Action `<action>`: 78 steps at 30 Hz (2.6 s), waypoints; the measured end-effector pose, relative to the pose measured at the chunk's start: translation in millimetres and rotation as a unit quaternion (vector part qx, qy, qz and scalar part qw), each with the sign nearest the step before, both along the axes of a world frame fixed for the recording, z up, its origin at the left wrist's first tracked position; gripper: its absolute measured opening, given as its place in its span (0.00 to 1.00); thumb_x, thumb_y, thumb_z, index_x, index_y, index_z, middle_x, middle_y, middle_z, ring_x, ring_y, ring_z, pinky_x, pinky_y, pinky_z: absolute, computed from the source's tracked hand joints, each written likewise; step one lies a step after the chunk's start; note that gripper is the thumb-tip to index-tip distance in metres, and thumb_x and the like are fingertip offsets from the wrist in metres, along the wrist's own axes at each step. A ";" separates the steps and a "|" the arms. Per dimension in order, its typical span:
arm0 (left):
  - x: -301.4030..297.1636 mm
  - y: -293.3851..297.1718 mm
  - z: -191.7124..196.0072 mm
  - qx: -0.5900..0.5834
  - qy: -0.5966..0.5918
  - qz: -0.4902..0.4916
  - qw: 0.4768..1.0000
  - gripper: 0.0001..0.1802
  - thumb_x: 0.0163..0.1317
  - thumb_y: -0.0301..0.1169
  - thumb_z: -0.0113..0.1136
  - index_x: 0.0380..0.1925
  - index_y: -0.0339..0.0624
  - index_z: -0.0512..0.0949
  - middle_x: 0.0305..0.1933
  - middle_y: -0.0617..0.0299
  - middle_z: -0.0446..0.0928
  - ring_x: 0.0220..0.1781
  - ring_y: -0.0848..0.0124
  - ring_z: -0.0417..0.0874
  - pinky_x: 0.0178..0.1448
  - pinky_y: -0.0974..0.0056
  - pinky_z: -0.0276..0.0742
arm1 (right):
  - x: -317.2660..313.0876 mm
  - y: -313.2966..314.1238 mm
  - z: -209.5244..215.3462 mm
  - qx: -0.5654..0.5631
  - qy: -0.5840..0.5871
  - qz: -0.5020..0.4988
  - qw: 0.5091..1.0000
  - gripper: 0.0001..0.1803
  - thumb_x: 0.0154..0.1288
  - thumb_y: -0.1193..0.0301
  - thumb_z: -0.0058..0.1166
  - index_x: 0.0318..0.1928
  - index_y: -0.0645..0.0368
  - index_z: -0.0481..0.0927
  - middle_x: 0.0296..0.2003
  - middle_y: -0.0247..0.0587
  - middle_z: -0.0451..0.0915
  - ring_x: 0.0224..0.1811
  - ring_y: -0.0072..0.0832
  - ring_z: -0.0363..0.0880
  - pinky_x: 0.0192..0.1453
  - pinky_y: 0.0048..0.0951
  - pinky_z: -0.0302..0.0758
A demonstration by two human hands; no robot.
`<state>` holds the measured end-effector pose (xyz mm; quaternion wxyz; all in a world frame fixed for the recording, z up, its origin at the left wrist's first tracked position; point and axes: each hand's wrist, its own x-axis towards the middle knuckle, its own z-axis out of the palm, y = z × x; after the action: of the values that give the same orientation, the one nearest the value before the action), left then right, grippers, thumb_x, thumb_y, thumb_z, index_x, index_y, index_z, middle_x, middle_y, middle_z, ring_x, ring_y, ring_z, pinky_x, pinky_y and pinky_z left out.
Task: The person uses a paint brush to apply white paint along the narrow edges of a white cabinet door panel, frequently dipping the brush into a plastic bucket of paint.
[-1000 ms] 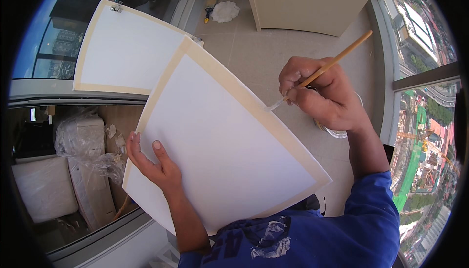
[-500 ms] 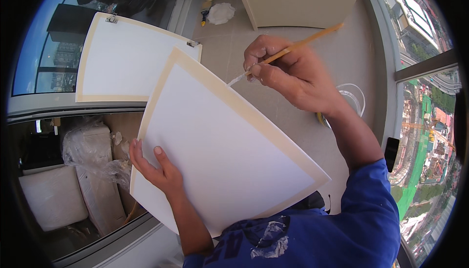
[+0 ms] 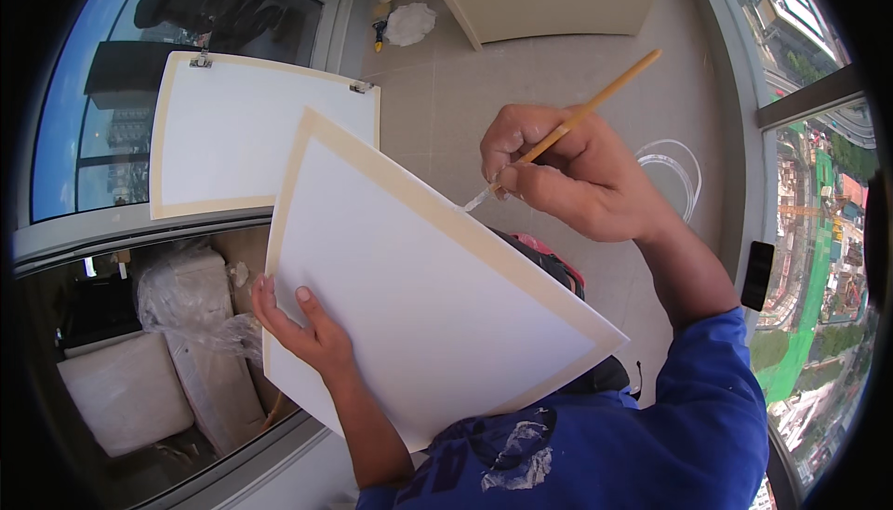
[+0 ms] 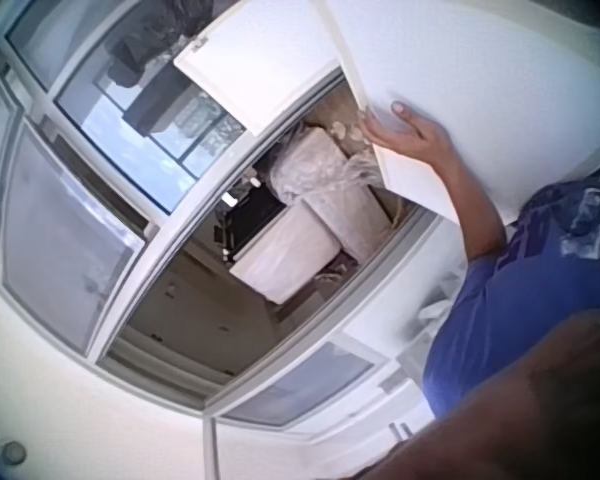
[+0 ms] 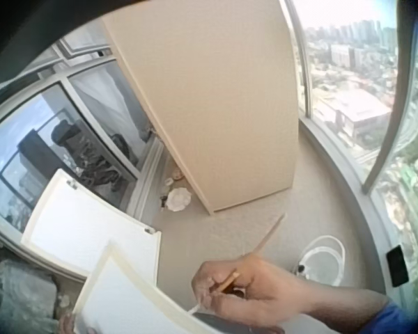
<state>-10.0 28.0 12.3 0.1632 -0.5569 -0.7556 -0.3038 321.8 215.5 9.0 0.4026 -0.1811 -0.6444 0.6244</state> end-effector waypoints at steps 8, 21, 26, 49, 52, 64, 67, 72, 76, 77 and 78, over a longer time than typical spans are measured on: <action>0.9 -1.1 -1.5 0.004 -0.004 0.001 1.000 0.25 0.78 0.37 0.55 0.64 0.26 0.70 0.72 0.39 0.67 0.76 0.46 0.67 0.78 0.43 0.61 | 8.4 -1.0 4.4 -0.017 0.006 0.001 1.000 0.07 0.65 0.72 0.49 0.36 0.64 0.76 0.27 0.34 0.75 0.32 0.24 0.72 0.40 0.30 0.73; 1.8 -2.1 -2.3 0.020 -0.024 0.006 0.999 0.25 0.78 0.36 0.55 0.64 0.26 0.70 0.73 0.38 0.66 0.76 0.44 0.66 0.79 0.41 0.60 | -38.2 24.0 3.5 0.000 0.062 -0.020 0.998 0.07 0.71 0.71 0.53 0.38 0.62 0.77 0.27 0.30 0.71 0.32 0.18 0.67 0.37 0.27 0.66; 0.7 -3.4 -0.2 0.015 -0.008 0.004 1.000 0.25 0.78 0.36 0.55 0.64 0.25 0.70 0.73 0.38 0.66 0.76 0.44 0.67 0.79 0.41 0.61 | -35.1 24.5 5.6 0.016 0.033 0.011 0.999 0.04 0.74 0.75 0.51 0.41 0.62 0.79 0.36 0.34 0.79 0.38 0.20 0.74 0.44 0.26 0.72; -11.2 -13.8 1.6 0.082 -0.069 -0.001 0.994 0.25 0.79 0.34 0.54 0.68 0.28 0.69 0.73 0.43 0.68 0.75 0.49 0.70 0.79 0.46 0.63 | -20.1 9.8 30.7 -0.001 -0.059 0.012 0.998 0.04 0.70 0.76 0.51 0.41 0.61 0.79 0.34 0.34 0.79 0.36 0.20 0.75 0.43 0.26 0.73; -13.1 -13.6 1.1 0.081 -0.062 -0.003 0.995 0.24 0.79 0.33 0.54 0.68 0.28 0.69 0.73 0.43 0.68 0.75 0.49 0.71 0.79 0.46 0.63 | -9.1 4.9 32.4 -0.023 -0.065 -0.009 0.998 0.05 0.70 0.75 0.51 0.42 0.61 0.79 0.34 0.33 0.78 0.37 0.20 0.75 0.43 0.26 0.73; -18.1 -14.5 -8.8 0.095 -0.059 -0.017 0.994 0.23 0.81 0.35 0.54 0.67 0.31 0.72 0.72 0.45 0.71 0.75 0.50 0.71 0.78 0.47 0.65 | 103.0 -20.2 -53.4 -0.122 -0.192 -0.296 0.928 0.06 0.72 0.71 0.57 0.43 0.60 0.83 0.30 0.34 0.84 0.30 0.15 0.77 0.33 0.22 0.71; -20.5 -16.3 -11.3 0.100 -0.051 -0.013 0.994 0.21 0.82 0.34 0.54 0.66 0.31 0.73 0.70 0.46 0.73 0.75 0.51 0.72 0.78 0.49 0.67 | 145.8 -34.2 -109.9 -0.085 -0.399 -0.335 0.850 0.08 0.69 0.70 0.60 0.41 0.62 0.86 0.30 0.39 0.87 0.32 0.22 0.84 0.37 0.27 0.78; -19.0 -6.5 -11.2 0.092 -0.035 -0.035 0.995 0.20 0.81 0.33 0.54 0.66 0.31 0.73 0.70 0.46 0.72 0.73 0.51 0.73 0.76 0.47 0.68 | 170.3 -49.1 -214.0 -0.061 -0.498 -0.374 0.780 0.13 0.63 0.66 0.63 0.43 0.59 0.91 0.36 0.52 0.90 0.40 0.44 0.92 0.50 0.41 0.86; -20.1 -2.1 -12.9 0.093 -0.030 -0.046 0.994 0.20 0.81 0.32 0.55 0.66 0.31 0.72 0.70 0.45 0.72 0.73 0.50 0.73 0.76 0.47 0.68 | 172.4 -20.5 -305.4 -0.098 -0.552 -0.278 0.780 0.16 0.67 0.65 0.58 0.47 0.61 0.90 0.33 0.48 0.90 0.33 0.38 0.91 0.39 0.39 0.87; -19.9 -2.3 -13.1 0.095 -0.032 -0.042 0.994 0.20 0.81 0.32 0.55 0.66 0.31 0.72 0.70 0.45 0.72 0.73 0.50 0.73 0.75 0.47 0.68 | 166.6 -15.9 -311.1 -0.113 -0.578 -0.238 0.773 0.16 0.68 0.65 0.56 0.47 0.61 0.90 0.34 0.50 0.90 0.34 0.40 0.91 0.40 0.40 0.87; -19.1 -2.3 -13.1 0.097 -0.035 -0.039 0.994 0.20 0.81 0.32 0.55 0.65 0.31 0.73 0.70 0.45 0.72 0.73 0.50 0.73 0.75 0.47 0.68 | 163.1 -11.4 -315.7 -0.129 -0.602 -0.197 0.763 0.17 0.68 0.65 0.54 0.47 0.61 0.90 0.34 0.52 0.90 0.34 0.42 0.92 0.40 0.42 0.87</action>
<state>-29.0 25.7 -0.8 0.1782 -0.5561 -0.7056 -0.4013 484.9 204.0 -306.6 0.0184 -0.6929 -0.6178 0.3714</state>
